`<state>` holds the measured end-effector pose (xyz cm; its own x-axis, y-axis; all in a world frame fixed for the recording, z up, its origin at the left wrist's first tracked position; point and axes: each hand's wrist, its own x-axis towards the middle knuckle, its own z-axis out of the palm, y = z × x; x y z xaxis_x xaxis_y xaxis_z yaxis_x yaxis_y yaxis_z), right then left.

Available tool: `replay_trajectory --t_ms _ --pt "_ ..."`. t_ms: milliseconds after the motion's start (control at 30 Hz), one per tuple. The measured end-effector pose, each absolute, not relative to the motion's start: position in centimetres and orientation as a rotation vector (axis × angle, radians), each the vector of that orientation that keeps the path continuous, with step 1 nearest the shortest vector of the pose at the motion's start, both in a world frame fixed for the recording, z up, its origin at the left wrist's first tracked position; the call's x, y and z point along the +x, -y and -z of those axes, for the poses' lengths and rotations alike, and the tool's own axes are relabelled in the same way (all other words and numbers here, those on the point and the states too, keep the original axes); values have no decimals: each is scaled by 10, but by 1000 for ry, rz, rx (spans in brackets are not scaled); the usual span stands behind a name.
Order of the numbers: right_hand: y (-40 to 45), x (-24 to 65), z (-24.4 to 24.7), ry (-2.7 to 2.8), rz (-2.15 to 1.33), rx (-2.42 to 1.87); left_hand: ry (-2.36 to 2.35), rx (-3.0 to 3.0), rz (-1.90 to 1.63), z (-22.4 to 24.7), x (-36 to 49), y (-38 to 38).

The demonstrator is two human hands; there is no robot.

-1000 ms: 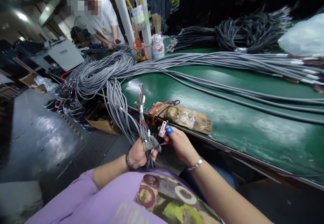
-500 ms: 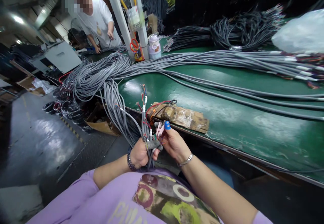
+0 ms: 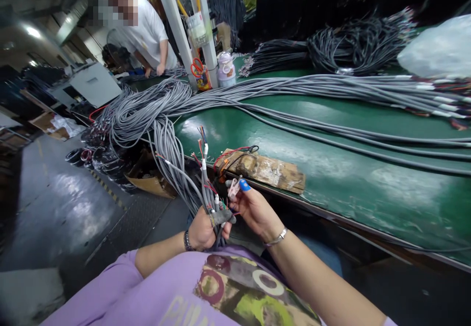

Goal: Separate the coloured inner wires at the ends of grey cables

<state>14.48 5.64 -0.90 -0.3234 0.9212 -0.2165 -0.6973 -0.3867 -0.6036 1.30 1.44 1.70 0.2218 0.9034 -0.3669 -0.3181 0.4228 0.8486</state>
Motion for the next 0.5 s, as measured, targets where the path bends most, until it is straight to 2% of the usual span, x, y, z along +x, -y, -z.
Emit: replay_trajectory --t_ms 500 --pt "-55 140 6 541 -1894 -630 -1048 707 -991 -14 20 -25"
